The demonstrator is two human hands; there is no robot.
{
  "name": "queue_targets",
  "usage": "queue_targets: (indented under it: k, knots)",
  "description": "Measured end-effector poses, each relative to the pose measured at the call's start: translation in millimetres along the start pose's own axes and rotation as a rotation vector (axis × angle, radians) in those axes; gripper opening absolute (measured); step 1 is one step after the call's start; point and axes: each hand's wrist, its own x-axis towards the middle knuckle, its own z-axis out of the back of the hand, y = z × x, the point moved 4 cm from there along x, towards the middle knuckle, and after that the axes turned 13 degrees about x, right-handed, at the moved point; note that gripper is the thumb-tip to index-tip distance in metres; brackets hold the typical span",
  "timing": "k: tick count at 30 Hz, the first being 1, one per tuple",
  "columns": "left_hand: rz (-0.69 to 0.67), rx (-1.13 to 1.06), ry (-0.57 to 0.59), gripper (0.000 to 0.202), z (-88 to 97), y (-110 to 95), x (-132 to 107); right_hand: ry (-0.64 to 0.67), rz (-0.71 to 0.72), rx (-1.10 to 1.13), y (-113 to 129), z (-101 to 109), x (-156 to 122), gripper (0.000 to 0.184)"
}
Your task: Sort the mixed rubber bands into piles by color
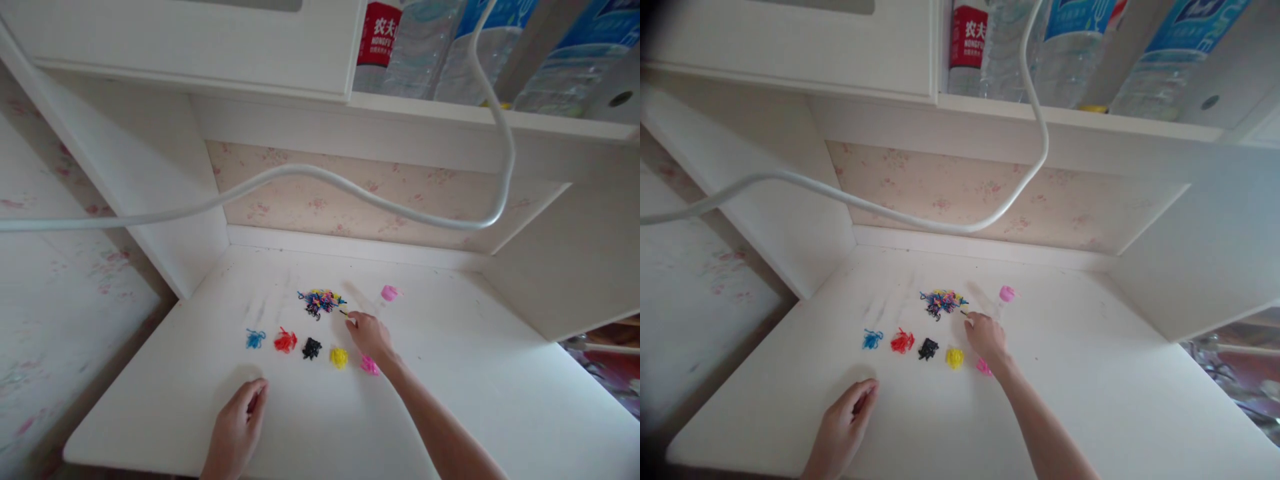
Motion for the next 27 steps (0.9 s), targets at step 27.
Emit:
queue_targets:
  k: [27]
  knots:
    - [-0.024,-0.023,0.078,0.020,-1.6,-1.3,-2.6,0.051,0.016,-0.146,-8.0,-9.6,18.6,0.036]
